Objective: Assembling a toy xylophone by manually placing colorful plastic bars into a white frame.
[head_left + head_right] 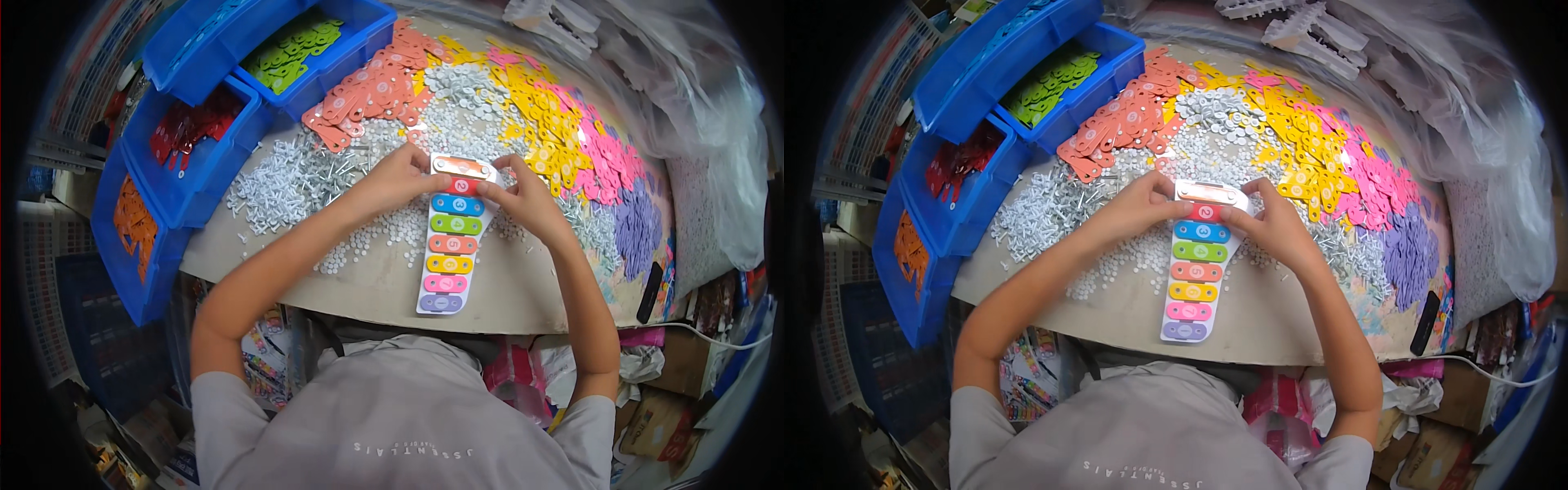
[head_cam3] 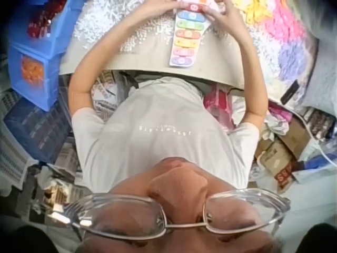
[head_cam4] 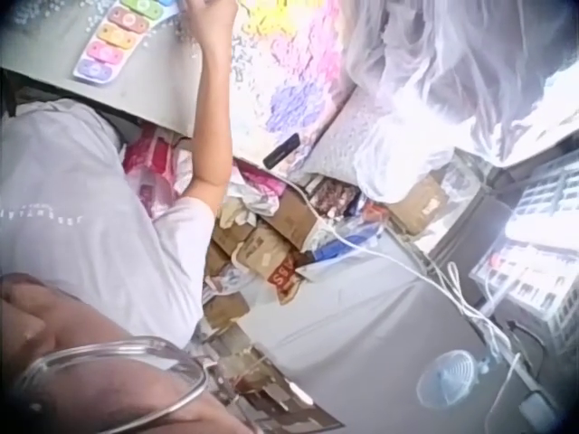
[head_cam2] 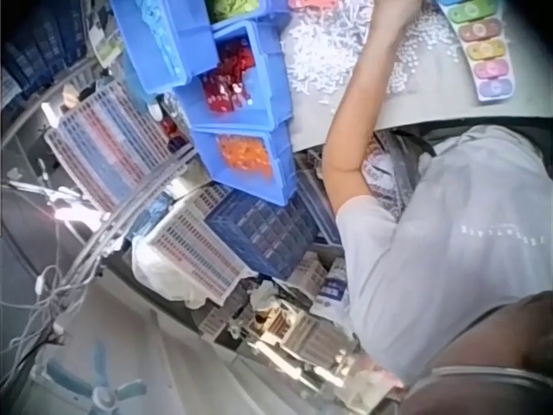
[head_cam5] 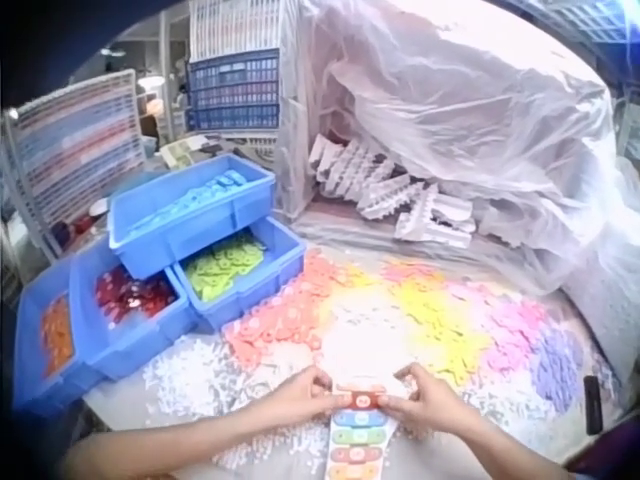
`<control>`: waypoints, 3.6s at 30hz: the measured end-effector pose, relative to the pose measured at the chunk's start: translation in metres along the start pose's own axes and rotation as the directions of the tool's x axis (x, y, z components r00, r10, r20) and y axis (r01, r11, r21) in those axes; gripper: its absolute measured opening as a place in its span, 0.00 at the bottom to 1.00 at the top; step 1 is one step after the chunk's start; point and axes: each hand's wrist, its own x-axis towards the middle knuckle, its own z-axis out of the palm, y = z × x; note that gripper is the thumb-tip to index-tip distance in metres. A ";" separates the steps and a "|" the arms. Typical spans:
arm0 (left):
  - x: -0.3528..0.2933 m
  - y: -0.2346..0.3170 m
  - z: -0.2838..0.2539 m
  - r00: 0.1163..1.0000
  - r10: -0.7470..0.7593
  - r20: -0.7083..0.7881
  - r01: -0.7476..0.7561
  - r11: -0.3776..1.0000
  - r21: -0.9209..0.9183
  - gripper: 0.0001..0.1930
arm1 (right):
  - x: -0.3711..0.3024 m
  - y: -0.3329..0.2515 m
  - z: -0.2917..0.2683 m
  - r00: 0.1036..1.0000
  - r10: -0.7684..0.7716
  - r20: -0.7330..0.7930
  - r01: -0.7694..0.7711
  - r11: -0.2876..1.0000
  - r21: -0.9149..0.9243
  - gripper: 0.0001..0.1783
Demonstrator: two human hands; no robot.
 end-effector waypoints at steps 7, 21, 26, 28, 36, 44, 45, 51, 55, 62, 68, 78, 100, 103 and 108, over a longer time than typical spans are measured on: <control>0.014 0.025 -0.015 0.939 -0.217 0.266 0.220 0.975 0.017 0.22 | 0.014 -0.008 -0.013 0.953 0.191 0.234 -0.199 0.980 0.009 0.39; -0.015 0.010 0.003 0.998 0.067 -0.020 -0.063 0.985 0.158 0.15 | -0.011 0.001 0.006 0.994 -0.026 -0.110 0.025 1.000 -0.009 0.19; -0.094 0.023 -0.021 0.962 0.178 -0.209 -0.107 0.943 0.314 0.12 | -0.074 0.042 -0.018 0.742 -0.222 -0.633 0.013 0.948 -0.318 0.10; -0.116 0.015 -0.043 0.865 0.359 -0.351 -0.164 0.863 0.478 0.07 | -0.096 0.068 -0.033 0.695 -0.246 -0.675 -0.021 0.932 -0.362 0.09; -0.121 -0.013 -0.103 0.720 0.565 -0.403 -0.036 0.611 0.791 0.06 | -0.117 0.122 -0.032 0.718 -0.196 -0.668 -0.107 0.917 -0.384 0.09; -0.115 -0.013 -0.104 0.793 0.589 -0.155 -0.073 0.344 0.936 0.05 | -0.115 0.123 -0.036 0.760 -0.165 -0.629 -0.125 0.912 -0.391 0.06; -0.117 -0.011 -0.106 0.780 0.611 -0.136 -0.092 0.327 0.941 0.05 | -0.114 0.123 -0.036 0.756 -0.197 -0.624 -0.107 0.903 -0.415 0.06; -0.124 0.016 -0.103 0.657 0.665 -0.355 -0.114 0.554 0.825 0.05 | -0.121 0.119 -0.037 0.658 -0.018 -0.753 -0.195 0.962 -0.194 0.06; -0.136 0.024 -0.084 0.793 0.236 -0.562 -0.038 0.939 0.341 0.03 | -0.119 0.084 -0.031 0.585 -0.118 -0.802 -0.024 0.986 -0.163 0.05; -0.105 0.025 -0.030 0.970 0.165 -0.177 -0.195 0.967 -0.167 0.15 | -0.076 -0.010 0.023 0.764 -0.310 -0.566 0.347 0.937 -0.045 0.09; -0.068 0.036 -0.011 0.994 0.000 -0.112 -0.026 0.973 -0.231 0.08 | -0.058 -0.022 0.038 0.822 -0.237 -0.519 0.304 0.952 0.047 0.06; -0.050 0.014 0.007 0.991 -0.061 0.116 0.113 0.846 -0.521 0.08 | -0.049 -0.013 0.052 0.755 -0.415 -0.508 0.392 0.906 -0.158 0.08; -0.037 0.021 0.012 0.979 -0.164 0.122 0.195 0.926 -0.322 0.25 | -0.032 -0.018 0.008 0.997 0.047 -0.057 -0.038 0.989 0.142 0.37; -0.032 0.031 0.004 0.939 -0.279 0.200 0.325 0.910 -0.257 0.24 | -0.021 -0.019 0.002 0.982 0.128 0.140 -0.152 0.973 0.174 0.42; -0.021 0.017 0.009 0.955 -0.189 0.230 0.261 0.904 -0.340 0.24 | -0.018 -0.017 0.001 0.960 0.194 0.202 -0.240 0.941 0.239 0.42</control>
